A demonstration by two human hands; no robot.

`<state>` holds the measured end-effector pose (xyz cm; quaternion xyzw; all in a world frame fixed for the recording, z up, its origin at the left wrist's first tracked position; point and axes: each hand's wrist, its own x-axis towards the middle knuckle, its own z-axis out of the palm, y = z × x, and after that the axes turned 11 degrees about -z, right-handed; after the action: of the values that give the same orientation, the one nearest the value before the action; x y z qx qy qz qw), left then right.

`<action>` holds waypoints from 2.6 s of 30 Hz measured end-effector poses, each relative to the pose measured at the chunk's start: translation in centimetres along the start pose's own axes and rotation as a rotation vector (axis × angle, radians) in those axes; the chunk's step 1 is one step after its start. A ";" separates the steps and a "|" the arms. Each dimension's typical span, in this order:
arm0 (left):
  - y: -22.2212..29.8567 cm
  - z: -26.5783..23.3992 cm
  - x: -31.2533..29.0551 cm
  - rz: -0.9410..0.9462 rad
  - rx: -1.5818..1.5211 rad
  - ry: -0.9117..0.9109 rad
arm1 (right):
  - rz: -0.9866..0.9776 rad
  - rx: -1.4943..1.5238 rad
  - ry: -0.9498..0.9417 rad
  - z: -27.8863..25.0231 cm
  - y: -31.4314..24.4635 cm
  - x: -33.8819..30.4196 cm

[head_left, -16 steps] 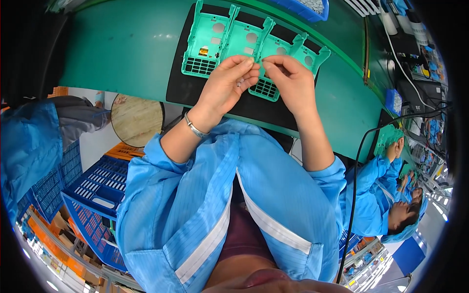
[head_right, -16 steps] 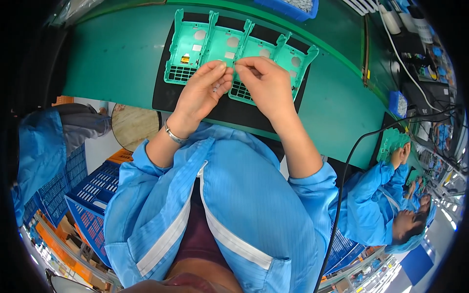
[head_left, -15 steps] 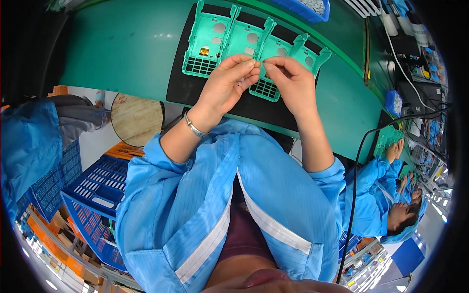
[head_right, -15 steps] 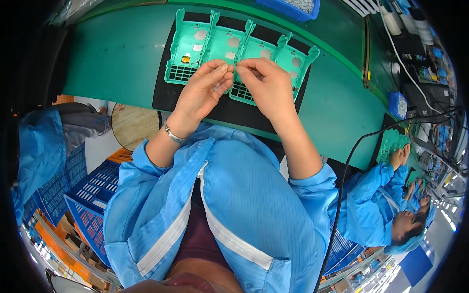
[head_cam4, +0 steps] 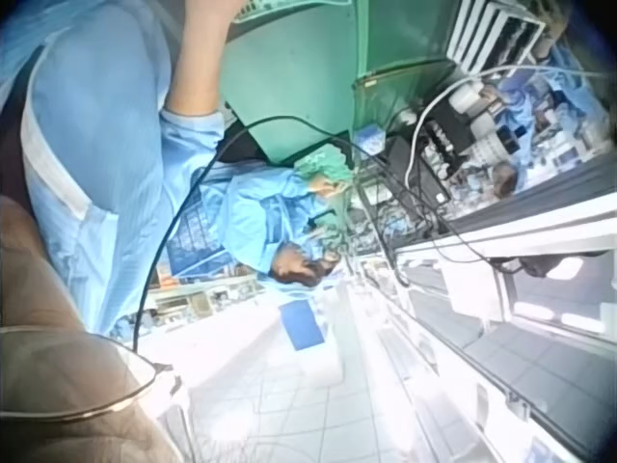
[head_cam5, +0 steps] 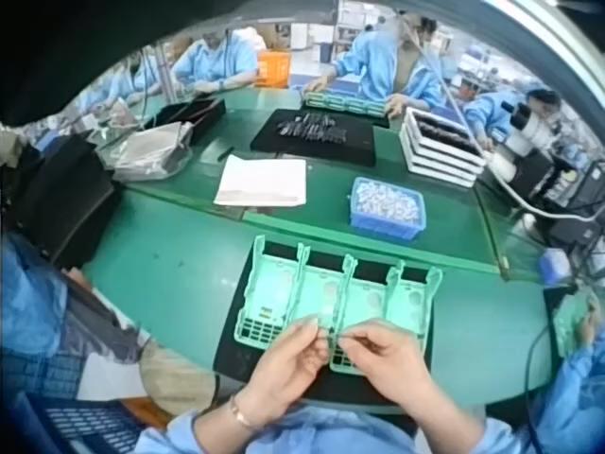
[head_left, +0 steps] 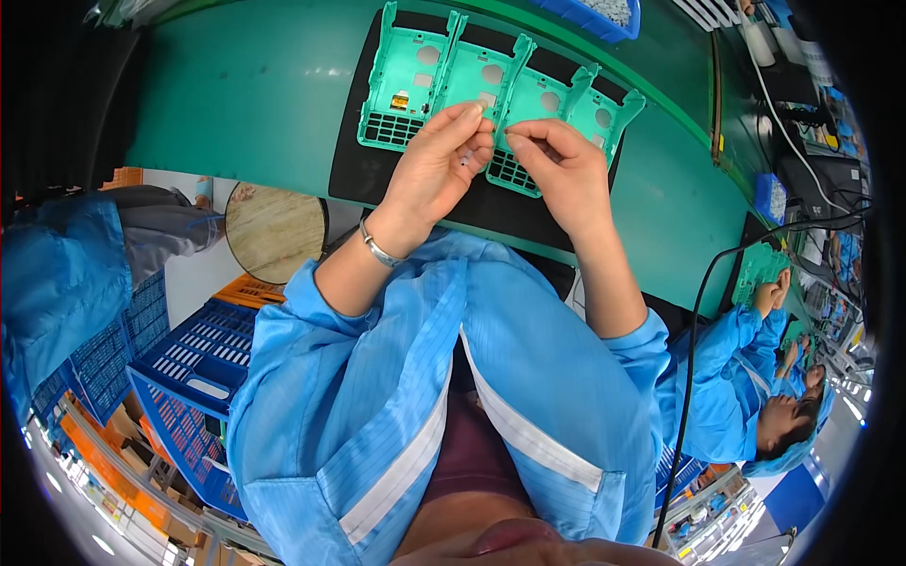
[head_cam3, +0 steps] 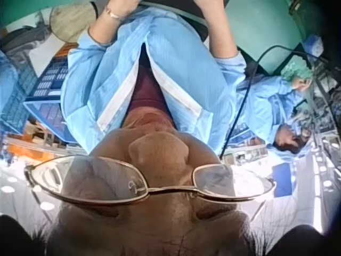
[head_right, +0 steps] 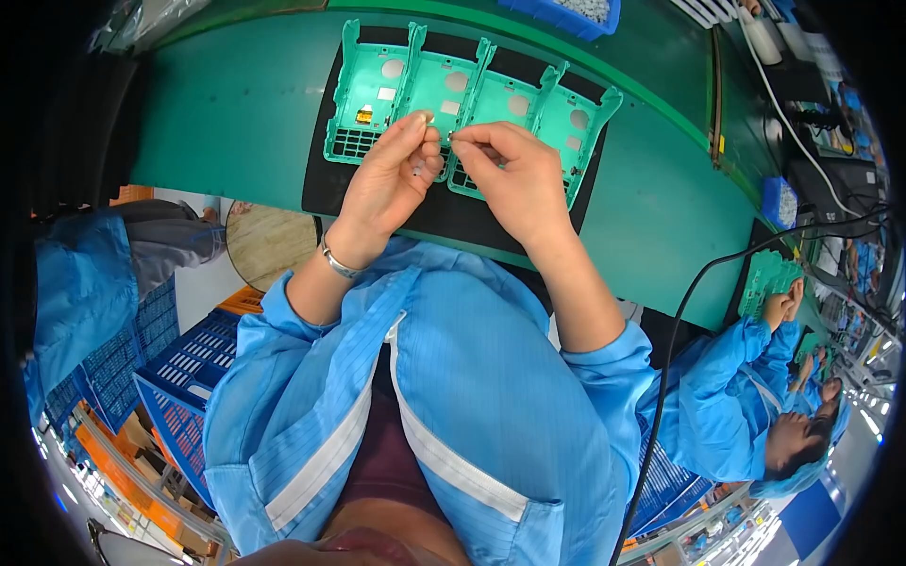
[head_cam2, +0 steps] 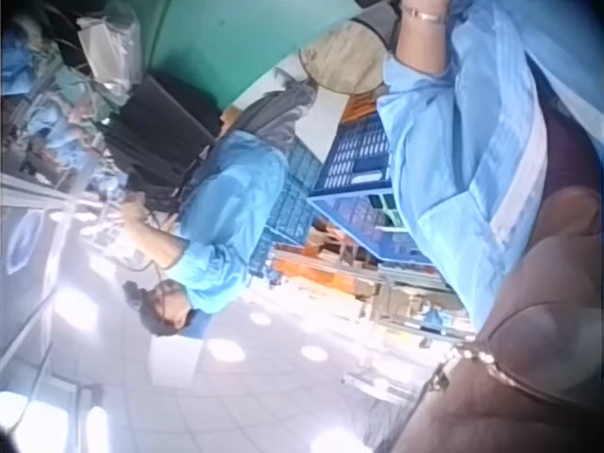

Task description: The person assembles green electronic housing units by hand, inserting small white plastic components into them.

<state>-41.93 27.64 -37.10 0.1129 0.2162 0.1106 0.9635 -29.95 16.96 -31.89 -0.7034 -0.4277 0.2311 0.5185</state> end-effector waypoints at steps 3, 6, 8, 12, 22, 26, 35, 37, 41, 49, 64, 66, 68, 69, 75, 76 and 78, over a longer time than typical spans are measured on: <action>0.1 0.3 0.0 0.002 0.009 0.031 | 0.005 0.009 0.017 -0.1 0.4 -0.1; 0.0 0.2 0.0 0.011 0.051 0.082 | 0.032 0.019 0.026 -0.3 0.3 -0.3; -0.2 0.2 0.1 0.012 0.056 0.092 | 0.051 0.028 0.027 -0.2 0.1 -0.1; -0.6 -0.2 0.7 0.042 0.006 -0.004 | 0.018 0.014 0.028 0.4 -0.5 0.5; -1.1 -0.2 0.2 0.062 0.044 -0.002 | 0.147 -0.205 0.013 -0.6 1.1 2.1; 0.8 -0.3 -1.1 0.149 0.111 0.098 | 0.138 -0.494 -0.097 -1.1 3.2 4.2; 2.8 -2.8 -1.9 0.152 0.192 0.190 | 0.138 -0.645 -0.229 -0.2 3.6 5.7; 3.4 -2.8 -2.3 0.151 0.126 0.109 | 0.138 -0.676 -0.286 -0.3 3.8 6.1; 3.5 -1.5 -2.6 0.221 0.161 0.160 | 0.210 -0.725 -0.458 -0.3 3.1 7.6; 4.1 -3.2 -2.0 0.125 0.249 0.058 | 0.192 -0.903 -0.539 0.1 3.2 9.1; 3.2 -2.0 -0.6 0.174 0.126 0.065 | -0.464 -0.999 -0.165 1.1 4.8 0.4; 3.1 -1.7 -0.9 0.178 0.134 0.091 | -0.445 -1.014 -0.182 1.4 4.4 0.3; 3.1 -1.5 -0.9 0.152 0.080 0.075 | -0.427 -1.037 -0.198 1.2 4.3 0.6; 3.2 -1.4 -1.1 0.157 0.081 0.073 | -0.440 -0.986 -0.202 0.8 4.5 0.8; 2.9 -1.3 -1.6 0.150 0.056 0.058 | -0.521 -0.636 -0.102 2.3 0.3 1.6; 3.0 -1.2 -1.7 0.146 0.042 0.063 | -0.519 -0.545 -0.103 3.3 -0.3 1.6; 3.0 -0.8 -1.5 0.141 0.027 0.060 | -0.471 -0.569 -0.130 5.0 -0.8 1.4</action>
<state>-44.12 30.24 -36.46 0.1374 0.2378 0.1786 0.9448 -33.34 20.88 -32.77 -0.6856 -0.6568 0.0215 0.3133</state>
